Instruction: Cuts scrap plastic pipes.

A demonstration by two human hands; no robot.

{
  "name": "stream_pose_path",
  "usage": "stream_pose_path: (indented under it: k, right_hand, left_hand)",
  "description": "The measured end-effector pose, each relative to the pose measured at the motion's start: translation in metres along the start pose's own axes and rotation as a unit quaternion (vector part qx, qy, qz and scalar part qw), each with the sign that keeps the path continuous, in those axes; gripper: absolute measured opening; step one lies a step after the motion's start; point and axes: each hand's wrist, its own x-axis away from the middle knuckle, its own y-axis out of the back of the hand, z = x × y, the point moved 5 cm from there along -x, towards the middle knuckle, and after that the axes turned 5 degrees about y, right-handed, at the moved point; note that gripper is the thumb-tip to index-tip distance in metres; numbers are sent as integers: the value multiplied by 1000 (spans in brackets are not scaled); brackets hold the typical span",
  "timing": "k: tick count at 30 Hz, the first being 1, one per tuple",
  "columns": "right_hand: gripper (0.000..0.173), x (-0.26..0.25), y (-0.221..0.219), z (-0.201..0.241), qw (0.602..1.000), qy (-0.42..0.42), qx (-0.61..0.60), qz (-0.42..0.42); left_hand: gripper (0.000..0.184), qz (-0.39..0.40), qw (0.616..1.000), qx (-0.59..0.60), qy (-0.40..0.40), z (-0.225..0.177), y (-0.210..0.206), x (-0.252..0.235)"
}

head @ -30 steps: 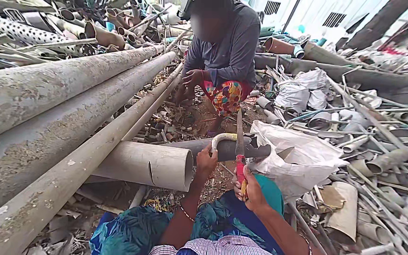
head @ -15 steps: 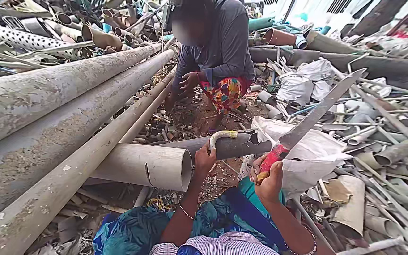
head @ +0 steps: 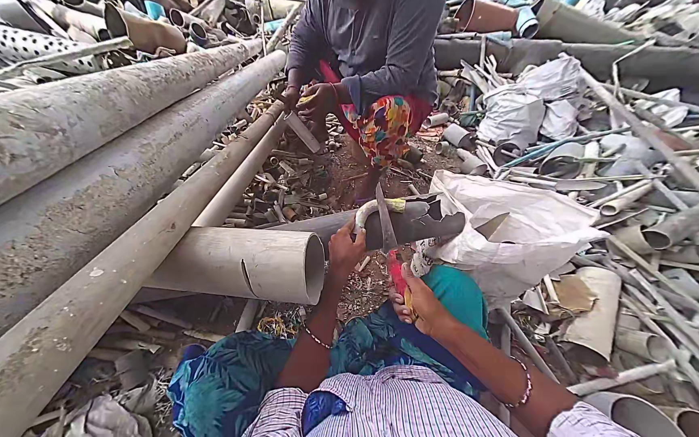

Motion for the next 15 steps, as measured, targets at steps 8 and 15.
stream_pose_path:
  k: [8,15]
  right_hand:
    - [46,-4,5,-3,1000,-2,20,-6]
    - [50,-13,14,20,989,137,15,-46]
  left_hand:
    - [48,5,1000,-11,-5,-2,0,2]
    - [49,12,1000,3,-10,-4,2,1]
